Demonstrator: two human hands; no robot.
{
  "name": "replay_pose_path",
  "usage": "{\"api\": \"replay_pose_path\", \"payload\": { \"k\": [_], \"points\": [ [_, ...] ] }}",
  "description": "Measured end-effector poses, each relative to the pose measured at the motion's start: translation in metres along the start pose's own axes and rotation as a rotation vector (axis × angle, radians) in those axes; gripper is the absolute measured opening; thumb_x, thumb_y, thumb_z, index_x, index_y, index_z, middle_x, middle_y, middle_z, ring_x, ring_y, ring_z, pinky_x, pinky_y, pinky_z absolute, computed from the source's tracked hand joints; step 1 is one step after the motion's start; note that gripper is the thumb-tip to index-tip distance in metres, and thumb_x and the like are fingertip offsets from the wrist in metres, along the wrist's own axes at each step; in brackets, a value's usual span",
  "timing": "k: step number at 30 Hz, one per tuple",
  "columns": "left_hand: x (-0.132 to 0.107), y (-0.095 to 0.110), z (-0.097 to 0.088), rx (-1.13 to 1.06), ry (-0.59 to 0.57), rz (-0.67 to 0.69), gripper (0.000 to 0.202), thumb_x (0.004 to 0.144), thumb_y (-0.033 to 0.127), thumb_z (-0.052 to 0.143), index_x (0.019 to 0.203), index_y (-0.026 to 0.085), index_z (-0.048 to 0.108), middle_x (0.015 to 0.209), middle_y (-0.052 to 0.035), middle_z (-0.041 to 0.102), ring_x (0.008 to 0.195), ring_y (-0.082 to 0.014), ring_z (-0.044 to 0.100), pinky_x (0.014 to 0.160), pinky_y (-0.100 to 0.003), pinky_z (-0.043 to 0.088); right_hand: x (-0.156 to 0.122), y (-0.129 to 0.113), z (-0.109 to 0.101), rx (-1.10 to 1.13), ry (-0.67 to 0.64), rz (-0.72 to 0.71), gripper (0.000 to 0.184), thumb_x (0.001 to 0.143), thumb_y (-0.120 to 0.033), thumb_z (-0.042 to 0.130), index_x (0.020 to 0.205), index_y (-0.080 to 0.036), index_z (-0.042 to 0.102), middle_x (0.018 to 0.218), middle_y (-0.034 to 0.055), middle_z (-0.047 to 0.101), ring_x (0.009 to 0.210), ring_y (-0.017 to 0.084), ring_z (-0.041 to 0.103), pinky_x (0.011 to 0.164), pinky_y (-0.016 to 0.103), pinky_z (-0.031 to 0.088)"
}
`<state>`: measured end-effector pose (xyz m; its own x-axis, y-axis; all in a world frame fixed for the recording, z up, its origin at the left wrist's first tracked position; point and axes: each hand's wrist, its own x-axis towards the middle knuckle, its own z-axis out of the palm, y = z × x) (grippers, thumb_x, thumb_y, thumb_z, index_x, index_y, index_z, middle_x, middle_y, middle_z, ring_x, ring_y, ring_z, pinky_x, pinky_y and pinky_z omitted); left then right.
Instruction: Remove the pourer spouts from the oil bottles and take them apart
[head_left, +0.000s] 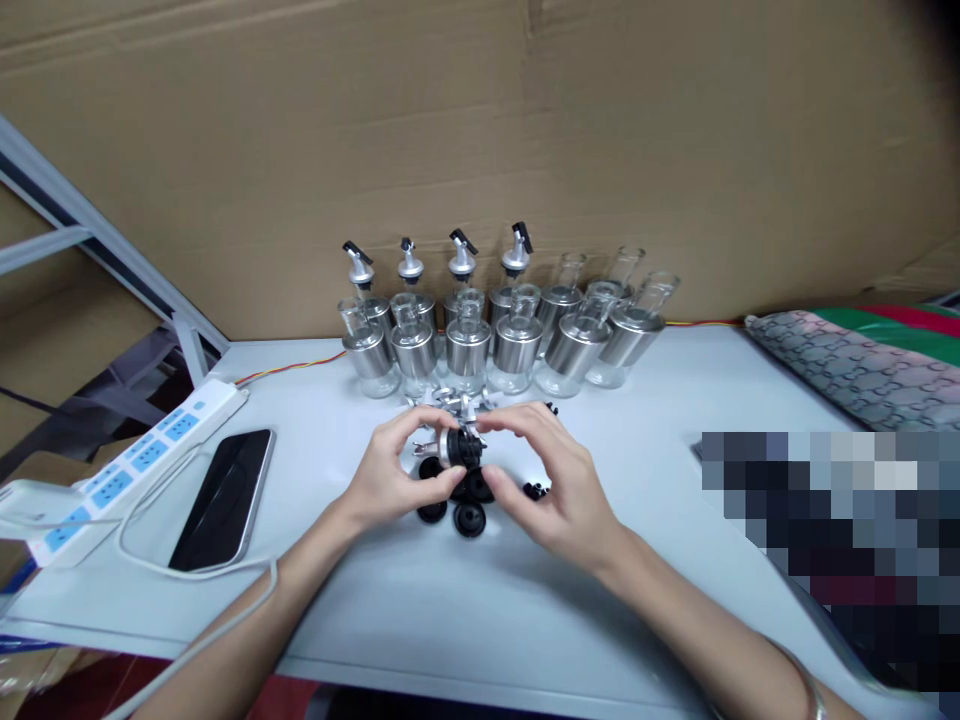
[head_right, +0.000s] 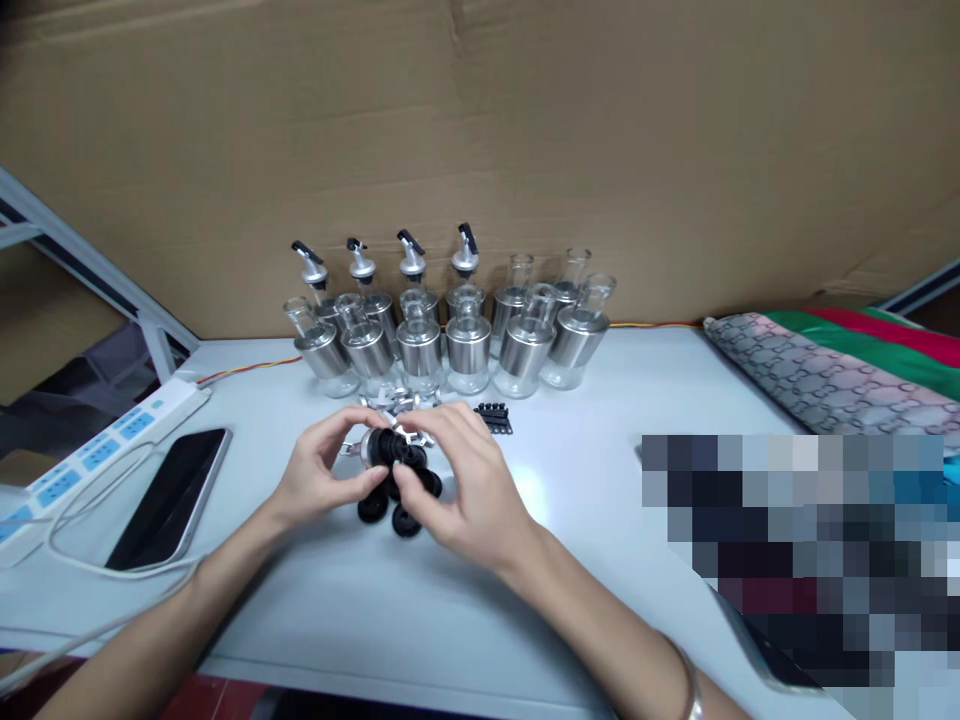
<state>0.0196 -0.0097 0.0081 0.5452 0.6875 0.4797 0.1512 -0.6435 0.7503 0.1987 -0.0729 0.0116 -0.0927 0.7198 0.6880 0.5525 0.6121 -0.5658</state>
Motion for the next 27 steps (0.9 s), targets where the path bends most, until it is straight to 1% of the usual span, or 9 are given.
{"api": "replay_pose_path", "payload": {
  "k": [2, 3, 6, 9, 11, 13, 15, 22, 27],
  "points": [
    [0.0007, 0.0008, 0.001, 0.098, 0.017, 0.099, 0.025, 0.071, 0.021, 0.068, 0.094, 0.016, 0.057, 0.088, -0.0047, 0.065, 0.083, -0.0165, 0.062, 0.078, -0.028, 0.048, 0.0013, -0.0001, -0.0001, 0.065, -0.051, 0.184, 0.015, 0.088, -0.027, 0.052, 0.094, -0.018, 0.061, 0.086, 0.0044, 0.068, 0.08, 0.017, 0.06, 0.072, 0.031, 0.047],
    [0.001, 0.0013, 0.0015, 0.144, 0.018, 0.157, 0.025, 0.072, 0.021, 0.068, 0.094, 0.016, 0.056, 0.088, -0.0046, 0.066, 0.083, -0.0165, 0.062, 0.079, -0.029, 0.048, 0.002, -0.0002, -0.0002, 0.095, -0.089, 0.264, 0.016, 0.088, -0.029, 0.051, 0.088, -0.018, 0.062, 0.081, 0.0031, 0.068, 0.075, 0.016, 0.061, 0.069, 0.029, 0.046],
    [0.0007, 0.002, 0.0031, 0.278, 0.021, 0.286, 0.026, 0.074, 0.021, 0.067, 0.097, 0.017, 0.055, 0.089, -0.0045, 0.066, 0.082, -0.0165, 0.062, 0.087, -0.035, 0.045, 0.0037, -0.0004, -0.0006, 0.235, -0.2, 0.489, 0.019, 0.084, -0.033, 0.054, 0.077, -0.018, 0.063, 0.07, 0.0005, 0.065, 0.067, 0.014, 0.059, 0.061, 0.026, 0.043],
    [-0.0006, 0.0008, 0.0041, 0.366, 0.028, 0.299, 0.025, 0.075, 0.021, 0.065, 0.098, 0.018, 0.054, 0.089, -0.0044, 0.067, 0.081, -0.0166, 0.063, 0.092, -0.04, 0.041, 0.0047, 0.0001, -0.0011, 0.381, -0.248, 0.666, 0.017, 0.08, -0.034, 0.058, 0.079, -0.018, 0.064, 0.073, 0.0006, 0.065, 0.069, 0.014, 0.059, 0.059, 0.025, 0.042],
    [-0.0014, -0.0004, 0.0039, 0.375, 0.028, 0.288, 0.026, 0.075, 0.021, 0.065, 0.098, 0.018, 0.054, 0.089, -0.0043, 0.068, 0.08, -0.0169, 0.064, 0.095, -0.042, 0.039, 0.0048, 0.0003, -0.0017, 0.434, -0.244, 0.703, 0.017, 0.077, -0.034, 0.061, 0.081, -0.018, 0.064, 0.077, 0.0014, 0.065, 0.072, 0.015, 0.059, 0.061, 0.025, 0.042],
    [-0.0016, -0.0009, 0.003, 0.356, 0.026, 0.286, 0.027, 0.074, 0.021, 0.067, 0.097, 0.018, 0.054, 0.088, -0.0041, 0.068, 0.08, -0.0168, 0.064, 0.095, -0.043, 0.039, 0.0047, 0.0, -0.0027, 0.446, -0.229, 0.694, 0.017, 0.076, -0.033, 0.062, 0.084, -0.018, 0.064, 0.082, 0.002, 0.065, 0.076, 0.015, 0.058, 0.062, 0.025, 0.043],
    [-0.0012, -0.0008, 0.0016, 0.322, 0.031, 0.294, 0.029, 0.072, 0.022, 0.069, 0.096, 0.017, 0.054, 0.087, -0.0039, 0.068, 0.078, -0.0164, 0.064, 0.094, -0.042, 0.039, 0.0045, -0.0009, -0.004, 0.431, -0.22, 0.65, 0.016, 0.077, -0.031, 0.062, 0.087, -0.019, 0.064, 0.085, 0.0017, 0.064, 0.078, 0.015, 0.057, 0.062, 0.025, 0.044],
    [0.0008, 0.0007, -0.001, 0.226, 0.042, 0.3, 0.028, 0.072, 0.027, 0.07, 0.094, 0.017, 0.056, 0.081, -0.0024, 0.067, 0.071, -0.0148, 0.062, 0.091, -0.04, 0.042, 0.0036, -0.0015, -0.0077, 0.35, -0.222, 0.432, 0.01, 0.08, -0.023, 0.065, 0.089, -0.02, 0.063, 0.085, -0.0009, 0.064, 0.079, 0.012, 0.056, 0.073, 0.024, 0.045],
    [0.0015, 0.0011, -0.0009, 0.158, 0.037, 0.246, 0.027, 0.071, 0.028, 0.071, 0.091, 0.016, 0.059, 0.078, -0.0027, 0.066, 0.073, -0.0163, 0.062, 0.089, -0.038, 0.044, 0.0026, 0.0001, -0.0084, 0.248, -0.19, 0.254, 0.013, 0.081, -0.018, 0.065, 0.093, -0.019, 0.062, 0.087, 0.0009, 0.065, 0.081, 0.013, 0.059, 0.073, 0.025, 0.046]
  ]
}}
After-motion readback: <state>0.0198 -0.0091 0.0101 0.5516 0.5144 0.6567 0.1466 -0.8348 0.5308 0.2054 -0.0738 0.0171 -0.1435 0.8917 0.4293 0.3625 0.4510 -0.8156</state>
